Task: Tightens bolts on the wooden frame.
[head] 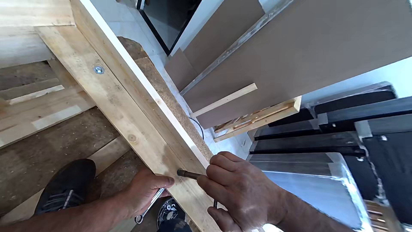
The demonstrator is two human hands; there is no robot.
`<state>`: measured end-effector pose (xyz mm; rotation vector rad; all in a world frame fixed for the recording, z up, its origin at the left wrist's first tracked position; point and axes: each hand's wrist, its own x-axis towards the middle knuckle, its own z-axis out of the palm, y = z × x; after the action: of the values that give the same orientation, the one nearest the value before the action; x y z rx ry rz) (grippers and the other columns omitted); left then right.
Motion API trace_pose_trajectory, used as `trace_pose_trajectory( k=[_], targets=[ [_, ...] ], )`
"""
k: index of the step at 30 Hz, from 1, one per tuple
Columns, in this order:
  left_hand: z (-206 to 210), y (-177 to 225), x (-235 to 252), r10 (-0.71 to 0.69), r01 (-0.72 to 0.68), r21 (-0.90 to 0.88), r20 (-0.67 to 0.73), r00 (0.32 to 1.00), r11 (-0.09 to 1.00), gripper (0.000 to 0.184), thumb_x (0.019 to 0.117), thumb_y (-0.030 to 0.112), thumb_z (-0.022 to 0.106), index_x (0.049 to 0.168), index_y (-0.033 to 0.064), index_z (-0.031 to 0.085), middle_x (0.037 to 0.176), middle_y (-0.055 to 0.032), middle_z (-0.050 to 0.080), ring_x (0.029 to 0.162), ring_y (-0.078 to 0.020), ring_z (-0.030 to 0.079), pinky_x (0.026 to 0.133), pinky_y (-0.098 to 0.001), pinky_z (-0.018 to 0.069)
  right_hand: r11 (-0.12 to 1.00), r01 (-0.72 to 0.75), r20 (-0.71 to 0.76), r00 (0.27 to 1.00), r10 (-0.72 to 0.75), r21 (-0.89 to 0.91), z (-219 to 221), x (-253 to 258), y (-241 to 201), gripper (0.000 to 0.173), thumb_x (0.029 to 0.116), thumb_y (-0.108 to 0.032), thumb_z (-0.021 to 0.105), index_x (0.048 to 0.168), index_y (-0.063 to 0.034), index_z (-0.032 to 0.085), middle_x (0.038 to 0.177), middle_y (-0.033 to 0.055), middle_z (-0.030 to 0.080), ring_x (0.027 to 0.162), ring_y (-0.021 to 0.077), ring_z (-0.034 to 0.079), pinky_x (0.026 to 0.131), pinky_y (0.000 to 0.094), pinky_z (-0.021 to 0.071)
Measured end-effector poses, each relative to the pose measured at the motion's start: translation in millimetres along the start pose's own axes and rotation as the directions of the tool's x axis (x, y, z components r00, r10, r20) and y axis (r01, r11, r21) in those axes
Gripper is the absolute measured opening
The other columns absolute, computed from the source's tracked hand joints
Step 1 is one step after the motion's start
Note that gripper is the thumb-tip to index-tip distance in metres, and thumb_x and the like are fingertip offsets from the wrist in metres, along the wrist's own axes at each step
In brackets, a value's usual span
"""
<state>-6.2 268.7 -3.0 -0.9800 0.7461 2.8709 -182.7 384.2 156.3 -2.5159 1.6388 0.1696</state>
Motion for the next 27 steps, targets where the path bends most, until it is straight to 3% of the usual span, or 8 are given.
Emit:
trace_pose_trajectory(
  k=[4, 8, 12, 14, 16, 22, 27],
  targets=[
    [1, 1, 0, -0.022, 0.022, -0.007, -0.008, 1.000, 1.000, 0.030, 0.0871, -0.010, 0.068, 0.115, -0.0031, 0.059, 0.104, -0.0168, 0.073, 0.090, -0.0267, 0.074, 0.075, -0.0389, 0.0650, 0.991, 0.134, 0.107, 0.986, -0.131, -0.020, -9, 5, 9, 0.040, 0.0983, -0.042, 0.043, 0.103, -0.0092, 0.064, 0.082, 0.0041, 0.057, 0.083, 0.0242, 0.058, 0.078, 0.0388, 0.0474],
    [-1, 0, 2, -0.014, 0.014, 0.000, -0.005, 1.000, 1.000, 0.031, 0.0851, -0.009, 0.069, 0.113, -0.0030, 0.059, 0.101, -0.0163, 0.072, 0.086, -0.0258, 0.074, 0.072, -0.0380, 0.0648, 0.941, 0.336, 0.200, 0.925, -0.323, -0.033, -18, 10, 25, 0.035, 0.0993, -0.038, 0.048, 0.107, -0.0076, 0.064, 0.088, 0.0064, 0.060, 0.088, 0.0268, 0.058, 0.082, 0.0411, 0.0452],
    [-1, -1, 3, -0.017, 0.017, -0.010, 0.009, 1.000, 1.000, 0.029, 0.0867, -0.010, 0.068, 0.113, -0.0036, 0.059, 0.102, -0.0172, 0.072, 0.087, -0.0263, 0.074, 0.075, -0.0381, 0.0646, 0.890, 0.456, 0.218, 0.868, -0.447, 0.006, -20, 21, 42, 0.047, 0.0998, -0.054, 0.056, 0.105, -0.0078, 0.066, 0.089, 0.0058, 0.061, 0.089, 0.0252, 0.060, 0.084, 0.0405, 0.0469],
    [0, -1, 3, -0.007, 0.007, -0.005, 0.012, 1.000, 1.000, 0.026, 0.0872, -0.010, 0.067, 0.112, -0.0034, 0.061, 0.101, -0.0164, 0.073, 0.087, -0.0254, 0.074, 0.075, -0.0376, 0.0643, 0.876, 0.481, 0.235, 0.848, -0.476, 0.036, -20, 26, 48, 0.048, 0.0993, -0.055, 0.057, 0.104, -0.0088, 0.067, 0.090, 0.0052, 0.063, 0.092, 0.0246, 0.062, 0.092, 0.0417, 0.0491],
    [-1, -1, 3, 0.005, -0.006, 0.009, 0.022, 1.000, 1.000, 0.025, 0.0877, -0.010, 0.066, 0.111, -0.0029, 0.061, 0.100, -0.0157, 0.073, 0.087, -0.0246, 0.074, 0.075, -0.0372, 0.0643, 0.859, 0.505, 0.267, 0.819, -0.508, 0.086, -21, 28, 53, 0.041, 0.0990, -0.049, 0.057, 0.103, -0.0091, 0.067, 0.093, 0.0057, 0.064, 0.097, 0.0256, 0.063, 0.100, 0.0439, 0.0480],
    [0, -1, 3, -0.003, 0.004, 0.040, -0.004, 1.000, 0.999, 0.025, 0.0877, -0.009, 0.067, 0.111, -0.0036, 0.060, 0.099, -0.0166, 0.072, 0.085, -0.0251, 0.074, 0.076, -0.0368, 0.0643, 0.808, 0.570, 0.258, 0.767, -0.588, 0.148, -26, 32, 64, 0.015, 0.0975, -0.019, 0.058, 0.096, -0.0078, 0.068, 0.095, 0.0064, 0.066, 0.097, 0.0256, 0.062, 0.097, 0.0429, 0.0467],
    [1, -1, 1, 0.009, -0.009, 0.049, 0.005, 1.000, 0.999, 0.021, 0.0898, -0.009, 0.065, 0.110, -0.0037, 0.061, 0.097, -0.0164, 0.073, 0.084, -0.0238, 0.074, 0.077, -0.0353, 0.0638, 0.823, 0.553, 0.267, 0.780, -0.566, 0.128, -27, 49, 55, 0.038, 0.0951, -0.046, 0.063, 0.095, -0.0091, 0.071, 0.091, 0.0048, 0.066, 0.096, 0.0251, 0.063, 0.098, 0.0439, 0.0473]
  ],
)
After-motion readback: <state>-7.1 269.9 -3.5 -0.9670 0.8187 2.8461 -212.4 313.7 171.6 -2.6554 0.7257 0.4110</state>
